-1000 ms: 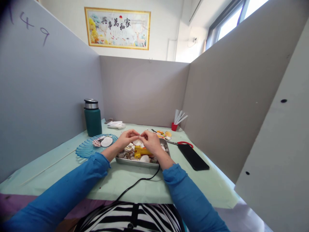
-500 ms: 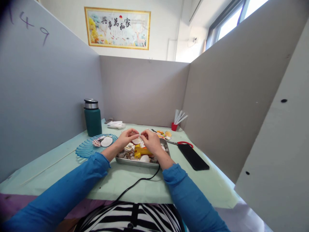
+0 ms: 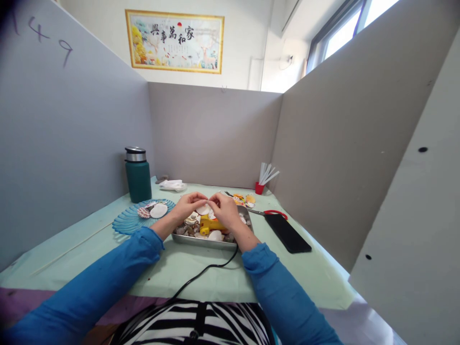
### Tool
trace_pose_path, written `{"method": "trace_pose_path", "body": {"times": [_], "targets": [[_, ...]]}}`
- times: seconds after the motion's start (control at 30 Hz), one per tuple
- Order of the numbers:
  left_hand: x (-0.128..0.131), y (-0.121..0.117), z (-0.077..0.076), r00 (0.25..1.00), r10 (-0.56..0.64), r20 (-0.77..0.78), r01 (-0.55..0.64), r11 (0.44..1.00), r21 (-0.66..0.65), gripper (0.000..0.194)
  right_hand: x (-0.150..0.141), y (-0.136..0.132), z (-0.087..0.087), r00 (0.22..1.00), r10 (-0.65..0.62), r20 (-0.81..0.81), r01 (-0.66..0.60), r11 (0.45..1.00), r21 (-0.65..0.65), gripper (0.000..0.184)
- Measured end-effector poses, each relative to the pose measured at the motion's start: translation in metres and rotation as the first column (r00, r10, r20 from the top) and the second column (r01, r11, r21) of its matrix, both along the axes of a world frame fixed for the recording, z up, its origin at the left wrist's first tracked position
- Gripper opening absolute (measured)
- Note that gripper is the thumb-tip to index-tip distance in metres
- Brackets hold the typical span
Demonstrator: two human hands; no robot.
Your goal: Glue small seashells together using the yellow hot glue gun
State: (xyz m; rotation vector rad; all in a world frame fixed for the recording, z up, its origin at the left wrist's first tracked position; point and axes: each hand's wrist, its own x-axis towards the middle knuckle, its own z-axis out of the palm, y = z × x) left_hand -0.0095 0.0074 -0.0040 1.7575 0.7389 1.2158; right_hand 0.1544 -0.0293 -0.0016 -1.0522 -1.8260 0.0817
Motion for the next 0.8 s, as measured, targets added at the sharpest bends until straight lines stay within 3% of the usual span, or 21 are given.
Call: {"method": "trace_pose_path", "body": {"times": [0.4, 0.8], "targets": [[0.0014, -0.0007, 0.0016, 0.999, 0.042, 0.008, -0.043, 0.996, 0.084, 0.03, 0.0, -0.0002, -0.0001, 0.999, -0.04, -0.024, 0.04, 0.999, -0.003, 0.017], [0.0006, -0.003, 0.0028, 1.0, 0.028, -0.013, -0.026, 0.993, 0.115, 0.028, -0.0005, 0.0009, 0.0001, 0.998, 0.012, -0.055, -0.017, 0.995, -0.097, 0.017]]}}
